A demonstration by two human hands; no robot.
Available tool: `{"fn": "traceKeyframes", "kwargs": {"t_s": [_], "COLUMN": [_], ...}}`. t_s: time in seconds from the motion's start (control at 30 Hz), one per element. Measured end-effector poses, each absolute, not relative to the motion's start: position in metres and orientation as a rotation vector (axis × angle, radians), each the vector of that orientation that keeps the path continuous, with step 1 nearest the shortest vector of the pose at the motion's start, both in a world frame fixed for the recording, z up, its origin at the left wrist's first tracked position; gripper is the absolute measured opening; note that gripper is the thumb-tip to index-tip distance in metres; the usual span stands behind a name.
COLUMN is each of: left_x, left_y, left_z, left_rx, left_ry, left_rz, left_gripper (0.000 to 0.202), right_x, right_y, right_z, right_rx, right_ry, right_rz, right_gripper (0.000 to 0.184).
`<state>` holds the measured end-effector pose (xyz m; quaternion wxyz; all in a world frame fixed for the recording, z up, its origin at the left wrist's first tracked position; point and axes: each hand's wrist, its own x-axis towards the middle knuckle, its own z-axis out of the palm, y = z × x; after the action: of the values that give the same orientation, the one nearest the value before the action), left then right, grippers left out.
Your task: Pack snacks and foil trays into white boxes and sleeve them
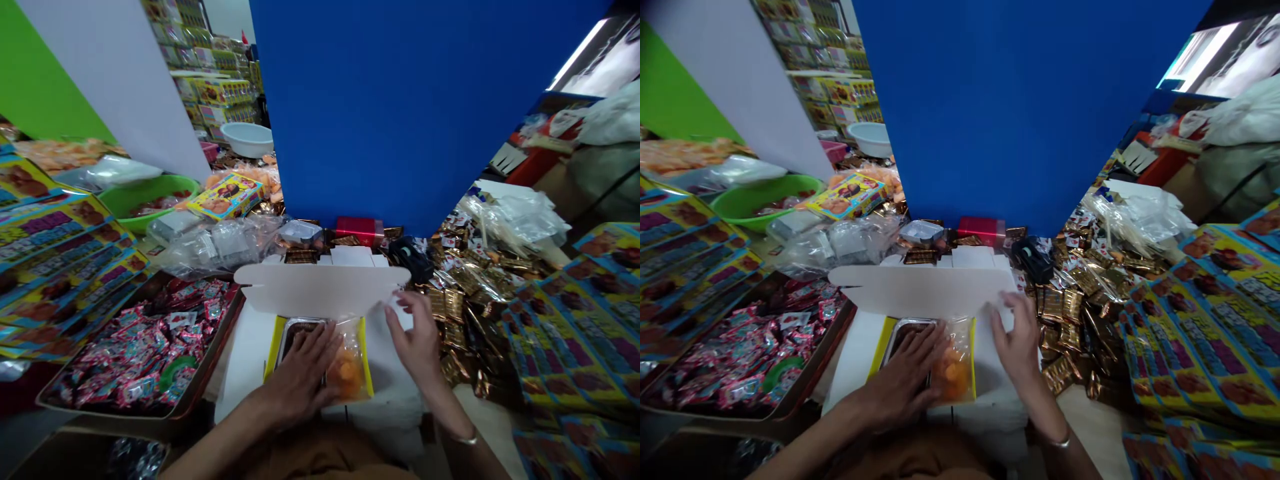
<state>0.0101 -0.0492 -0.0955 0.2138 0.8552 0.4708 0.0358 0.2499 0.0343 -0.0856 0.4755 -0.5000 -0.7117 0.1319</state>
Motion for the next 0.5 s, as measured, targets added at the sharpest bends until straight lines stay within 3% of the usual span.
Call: {"fn": "traceKeyframes", "kwargs": {"t_s": [0.23,0.4,0.5], "left_x": [0.018,0.023,0.025], "left_y": [-0.044,-0.042,-0.042], "left_z": [-0.095,-0.092,-0.088], "left_rx": [2.269,2.223,2.172], "left_ry": [1.309,1.316,1.218], "left_rz": [0.001,0.033,0.189], "left_gripper": [0.075,0.075,0.057], "right_x": [0.247,0.23,0.238], "right_y": [0.037,-0.007,-0.018], "right_z": [-0.067,-0.099,-0.122], "right_rx": [-1.371,-1.289,-1.307], "right_ry": [-1.946,-1.823,-1.958], "right_rz": [0.694,0.878,0.973], "right_gripper": [0.039,0.049,0.059]}}
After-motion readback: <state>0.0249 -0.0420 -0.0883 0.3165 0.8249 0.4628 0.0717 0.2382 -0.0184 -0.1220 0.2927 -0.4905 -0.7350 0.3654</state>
